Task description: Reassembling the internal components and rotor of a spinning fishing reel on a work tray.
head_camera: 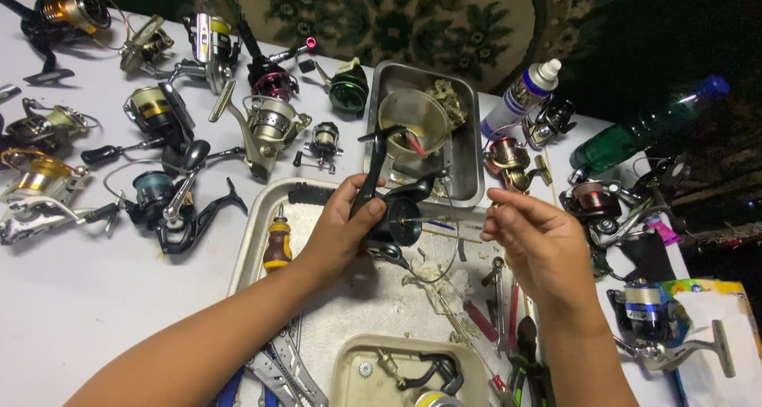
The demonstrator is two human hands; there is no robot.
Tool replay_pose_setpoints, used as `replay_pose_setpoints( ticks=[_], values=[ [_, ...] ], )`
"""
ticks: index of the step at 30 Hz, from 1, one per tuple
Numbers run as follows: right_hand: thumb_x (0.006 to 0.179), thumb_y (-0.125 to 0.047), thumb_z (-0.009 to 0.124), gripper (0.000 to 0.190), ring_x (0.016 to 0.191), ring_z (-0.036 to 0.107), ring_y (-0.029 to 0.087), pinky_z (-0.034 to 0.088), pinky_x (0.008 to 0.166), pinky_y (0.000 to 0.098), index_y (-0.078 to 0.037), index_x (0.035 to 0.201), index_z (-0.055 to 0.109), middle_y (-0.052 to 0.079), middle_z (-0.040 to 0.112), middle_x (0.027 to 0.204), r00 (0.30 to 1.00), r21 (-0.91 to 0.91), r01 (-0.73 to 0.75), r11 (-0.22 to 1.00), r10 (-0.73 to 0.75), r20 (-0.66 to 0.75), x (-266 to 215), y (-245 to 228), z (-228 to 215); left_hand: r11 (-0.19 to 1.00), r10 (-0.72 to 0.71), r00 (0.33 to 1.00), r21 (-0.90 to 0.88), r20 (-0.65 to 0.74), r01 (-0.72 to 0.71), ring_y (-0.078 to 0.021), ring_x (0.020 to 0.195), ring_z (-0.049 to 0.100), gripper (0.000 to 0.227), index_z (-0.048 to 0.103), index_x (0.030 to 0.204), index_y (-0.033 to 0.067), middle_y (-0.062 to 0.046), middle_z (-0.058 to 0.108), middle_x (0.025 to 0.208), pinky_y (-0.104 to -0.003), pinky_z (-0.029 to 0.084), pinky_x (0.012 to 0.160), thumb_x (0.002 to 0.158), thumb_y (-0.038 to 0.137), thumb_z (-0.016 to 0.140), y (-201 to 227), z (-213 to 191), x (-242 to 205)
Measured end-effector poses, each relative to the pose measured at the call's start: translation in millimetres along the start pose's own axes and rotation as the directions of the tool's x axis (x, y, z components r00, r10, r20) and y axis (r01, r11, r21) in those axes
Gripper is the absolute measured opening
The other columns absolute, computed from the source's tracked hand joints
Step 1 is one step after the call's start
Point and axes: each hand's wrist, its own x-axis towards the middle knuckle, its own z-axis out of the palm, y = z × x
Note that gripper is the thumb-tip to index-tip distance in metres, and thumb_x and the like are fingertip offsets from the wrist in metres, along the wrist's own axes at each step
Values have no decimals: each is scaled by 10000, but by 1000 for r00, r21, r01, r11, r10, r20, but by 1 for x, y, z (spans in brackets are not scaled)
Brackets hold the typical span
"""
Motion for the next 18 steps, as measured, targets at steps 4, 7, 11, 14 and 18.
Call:
replay_pose_setpoints(
  ticks=[4, 7, 11, 14, 18],
  values=[
    [860, 138, 650, 374, 856, 752, 298, 643, 769, 426, 167, 1233, 646, 283, 738, 985, 1000, -59, 18, 998, -16, 21, -5, -7, 12, 998, -10, 1000, 69, -6, 10, -130, 515, 564, 531, 632, 1252, 55, -90, 629, 676, -218, 450, 403, 841, 367, 760, 8, 2, -1],
    [858, 108, 685, 344, 768, 752, 289, 655, 717, 425, 150, 1199, 664, 268, 728, 897, 994, -99, 105, 990, -105, 5, -8, -5, 19, 986, -49, 999, 157, -17, 51, -132, 546, 581, 531, 649, 1226, 68, -81, 630, 681, -226, 484, 461, 819, 386, 773, 10, 2, -2],
    [870, 77, 704, 276, 772, 710, 241, 638, 722, 394, 132, 1140, 692, 234, 704, 909, 978, -171, 207, 963, -200, 56, -10, -5, 19, 973, -65, 997, 219, -45, 74, -144, 651, 579, 557, 668, 1178, 71, -88, 634, 721, -255, 499, 567, 757, 401, 823, 5, 2, -3],
    [859, 84, 723, 261, 788, 629, 188, 590, 737, 352, 124, 1117, 718, 205, 657, 922, 958, -244, 287, 926, -277, 75, -14, -7, 21, 967, -64, 997, 242, -54, 75, -148, 667, 581, 544, 668, 1155, 73, -86, 632, 716, -258, 496, 586, 752, 399, 831, 1, 1, -2],
    [866, 67, 723, 263, 819, 651, 170, 604, 765, 334, 122, 1123, 723, 190, 672, 928, 951, -277, 310, 909, -298, 87, -19, -11, 22, 976, -67, 995, 203, -72, 80, -127, 584, 542, 501, 655, 1140, 73, -72, 586, 664, -230, 440, 506, 780, 378, 823, -8, -7, 4]
  ],
)
